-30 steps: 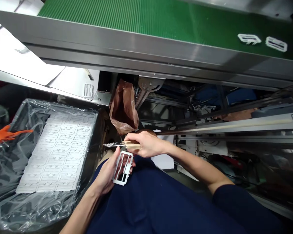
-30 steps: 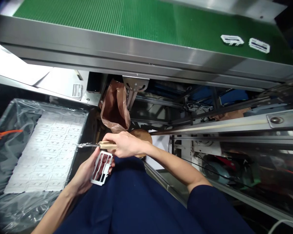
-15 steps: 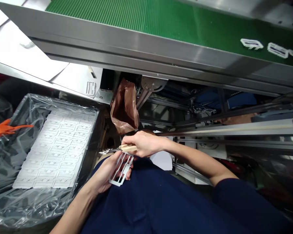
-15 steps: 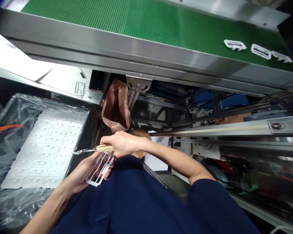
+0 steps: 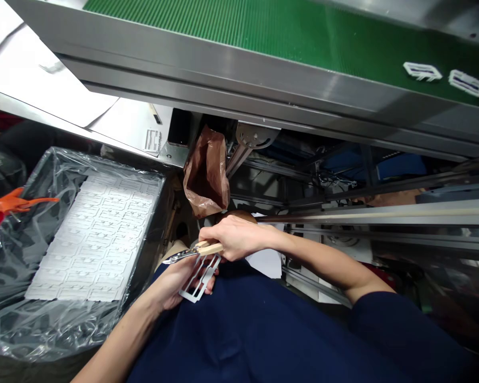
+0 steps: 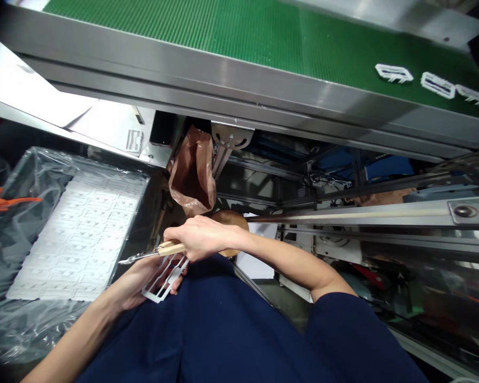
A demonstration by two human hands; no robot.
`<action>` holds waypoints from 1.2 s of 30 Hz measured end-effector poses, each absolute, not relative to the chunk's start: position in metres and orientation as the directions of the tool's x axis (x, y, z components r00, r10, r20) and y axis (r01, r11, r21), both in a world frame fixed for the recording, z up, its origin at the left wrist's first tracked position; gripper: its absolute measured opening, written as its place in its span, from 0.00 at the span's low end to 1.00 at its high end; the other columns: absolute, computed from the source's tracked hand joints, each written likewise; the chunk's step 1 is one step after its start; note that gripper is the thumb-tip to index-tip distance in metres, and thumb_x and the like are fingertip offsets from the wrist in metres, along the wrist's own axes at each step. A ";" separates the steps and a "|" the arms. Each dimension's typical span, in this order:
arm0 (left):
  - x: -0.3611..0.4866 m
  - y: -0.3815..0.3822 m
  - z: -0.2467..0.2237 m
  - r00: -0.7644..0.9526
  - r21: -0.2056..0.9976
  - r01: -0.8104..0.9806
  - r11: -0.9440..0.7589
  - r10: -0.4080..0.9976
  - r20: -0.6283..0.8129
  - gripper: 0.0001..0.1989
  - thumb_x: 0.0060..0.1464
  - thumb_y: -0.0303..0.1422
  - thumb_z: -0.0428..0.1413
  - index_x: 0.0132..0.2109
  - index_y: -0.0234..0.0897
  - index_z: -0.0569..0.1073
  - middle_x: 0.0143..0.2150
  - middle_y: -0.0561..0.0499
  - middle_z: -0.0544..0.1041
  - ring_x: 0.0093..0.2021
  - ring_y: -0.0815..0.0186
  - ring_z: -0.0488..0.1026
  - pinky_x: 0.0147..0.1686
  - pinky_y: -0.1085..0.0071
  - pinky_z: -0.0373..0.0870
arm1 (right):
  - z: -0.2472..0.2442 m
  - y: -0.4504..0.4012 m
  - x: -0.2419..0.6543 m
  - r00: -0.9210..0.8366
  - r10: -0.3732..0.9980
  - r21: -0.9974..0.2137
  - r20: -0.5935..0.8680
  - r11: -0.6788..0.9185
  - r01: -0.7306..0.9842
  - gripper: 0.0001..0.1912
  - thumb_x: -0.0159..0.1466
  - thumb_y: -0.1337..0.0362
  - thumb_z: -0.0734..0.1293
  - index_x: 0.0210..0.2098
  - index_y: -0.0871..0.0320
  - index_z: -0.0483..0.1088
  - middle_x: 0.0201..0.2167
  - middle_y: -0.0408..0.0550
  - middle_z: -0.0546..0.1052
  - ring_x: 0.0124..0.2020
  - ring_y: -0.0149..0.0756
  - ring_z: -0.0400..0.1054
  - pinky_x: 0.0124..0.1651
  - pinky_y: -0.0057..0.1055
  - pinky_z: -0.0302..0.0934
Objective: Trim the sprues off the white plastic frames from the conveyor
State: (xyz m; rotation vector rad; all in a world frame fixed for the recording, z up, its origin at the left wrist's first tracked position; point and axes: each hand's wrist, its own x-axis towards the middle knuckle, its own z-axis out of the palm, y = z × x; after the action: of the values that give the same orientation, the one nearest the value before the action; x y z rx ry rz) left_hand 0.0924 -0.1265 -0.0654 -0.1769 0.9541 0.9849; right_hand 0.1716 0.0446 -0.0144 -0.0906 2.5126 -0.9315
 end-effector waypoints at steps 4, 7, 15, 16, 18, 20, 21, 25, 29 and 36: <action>0.093 -0.127 -0.067 0.210 0.272 -0.775 0.570 0.639 -0.740 0.14 0.52 0.35 0.52 0.40 0.29 0.73 0.29 0.42 0.74 0.23 0.62 0.70 0.24 0.66 0.70 | -0.019 0.041 0.174 -0.899 -0.201 -0.639 -0.389 0.762 0.107 0.13 0.54 0.67 0.62 0.40 0.55 0.64 0.27 0.42 0.72 0.25 0.29 0.61 0.26 0.24 0.45; 0.093 -0.125 -0.067 0.230 0.281 -0.764 0.581 0.652 -0.723 0.15 0.55 0.37 0.50 0.41 0.28 0.73 0.30 0.44 0.73 0.22 0.64 0.69 0.23 0.68 0.70 | -0.024 0.043 0.177 -0.906 -0.170 -0.649 -0.386 0.749 0.136 0.14 0.53 0.67 0.63 0.40 0.55 0.64 0.28 0.42 0.72 0.26 0.29 0.62 0.27 0.23 0.45; 0.090 -0.124 -0.065 0.313 0.194 -0.772 0.605 0.628 -0.712 0.25 0.55 0.48 0.49 0.42 0.28 0.75 0.27 0.47 0.70 0.22 0.67 0.68 0.22 0.71 0.69 | -0.034 0.062 0.196 -0.903 0.160 -0.604 -0.399 0.695 0.390 0.12 0.53 0.68 0.61 0.38 0.57 0.64 0.26 0.41 0.69 0.25 0.27 0.59 0.27 0.22 0.46; 0.090 -0.125 -0.065 0.317 0.187 -0.777 0.601 0.630 -0.709 0.25 0.55 0.48 0.49 0.42 0.28 0.75 0.28 0.47 0.70 0.22 0.67 0.68 0.22 0.71 0.69 | -0.034 0.062 0.198 -0.898 0.187 -0.612 -0.399 0.675 0.412 0.11 0.54 0.68 0.61 0.38 0.57 0.64 0.27 0.41 0.70 0.25 0.27 0.59 0.28 0.22 0.46; 0.091 -0.125 -0.066 0.316 0.185 -0.782 0.595 0.635 -0.705 0.25 0.56 0.48 0.49 0.42 0.28 0.75 0.28 0.47 0.70 0.22 0.67 0.68 0.22 0.71 0.70 | -0.033 0.057 0.201 -0.900 0.192 -0.649 -0.391 0.636 0.417 0.11 0.55 0.68 0.61 0.39 0.58 0.64 0.29 0.41 0.71 0.26 0.26 0.60 0.29 0.22 0.48; 0.091 -0.125 -0.068 0.316 0.188 -0.782 0.595 0.637 -0.703 0.24 0.56 0.47 0.49 0.42 0.28 0.75 0.28 0.47 0.70 0.22 0.67 0.68 0.22 0.70 0.70 | -0.031 0.051 0.201 -0.916 0.141 -0.702 -0.376 0.601 0.381 0.12 0.55 0.69 0.62 0.40 0.57 0.64 0.30 0.41 0.71 0.27 0.26 0.61 0.30 0.21 0.49; 0.092 -0.125 -0.068 0.317 0.188 -0.780 0.597 0.636 -0.704 0.24 0.56 0.47 0.49 0.42 0.28 0.74 0.28 0.46 0.71 0.22 0.67 0.68 0.22 0.70 0.70 | -0.030 0.048 0.200 -0.924 0.107 -0.729 -0.368 0.584 0.358 0.12 0.55 0.69 0.62 0.40 0.58 0.65 0.30 0.41 0.71 0.28 0.26 0.62 0.30 0.21 0.50; 0.093 -0.126 -0.070 0.331 0.193 -0.766 0.614 0.633 -0.700 0.23 0.57 0.45 0.48 0.42 0.28 0.74 0.29 0.45 0.72 0.22 0.66 0.68 0.23 0.69 0.71 | -0.027 0.040 0.193 -0.937 0.020 -0.776 -0.348 0.555 0.300 0.10 0.57 0.67 0.62 0.40 0.59 0.66 0.27 0.41 0.71 0.26 0.26 0.62 0.29 0.20 0.51; 0.093 -0.127 -0.069 0.320 0.218 -0.758 0.614 0.642 -0.697 0.23 0.58 0.44 0.46 0.42 0.27 0.74 0.29 0.44 0.72 0.22 0.66 0.68 0.22 0.69 0.71 | -0.026 0.039 0.187 -0.926 -0.031 -0.750 -0.376 0.597 0.285 0.12 0.54 0.69 0.63 0.39 0.57 0.66 0.26 0.40 0.71 0.25 0.25 0.62 0.28 0.20 0.49; 0.095 -0.131 -0.073 0.294 0.254 -0.772 0.582 0.682 -0.670 0.22 0.59 0.42 0.45 0.42 0.27 0.74 0.30 0.42 0.72 0.22 0.65 0.69 0.22 0.69 0.71 | -0.023 0.040 0.183 -0.915 -0.098 -0.730 -0.390 0.639 0.243 0.13 0.51 0.72 0.64 0.37 0.57 0.66 0.24 0.39 0.70 0.23 0.25 0.60 0.27 0.21 0.47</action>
State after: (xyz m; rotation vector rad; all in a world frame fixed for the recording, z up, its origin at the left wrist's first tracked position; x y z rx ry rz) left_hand 0.0946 -0.1310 -0.0733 -0.1260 0.8232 0.9715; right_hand 0.1834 0.0395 -0.0231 0.1152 2.4651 -1.1814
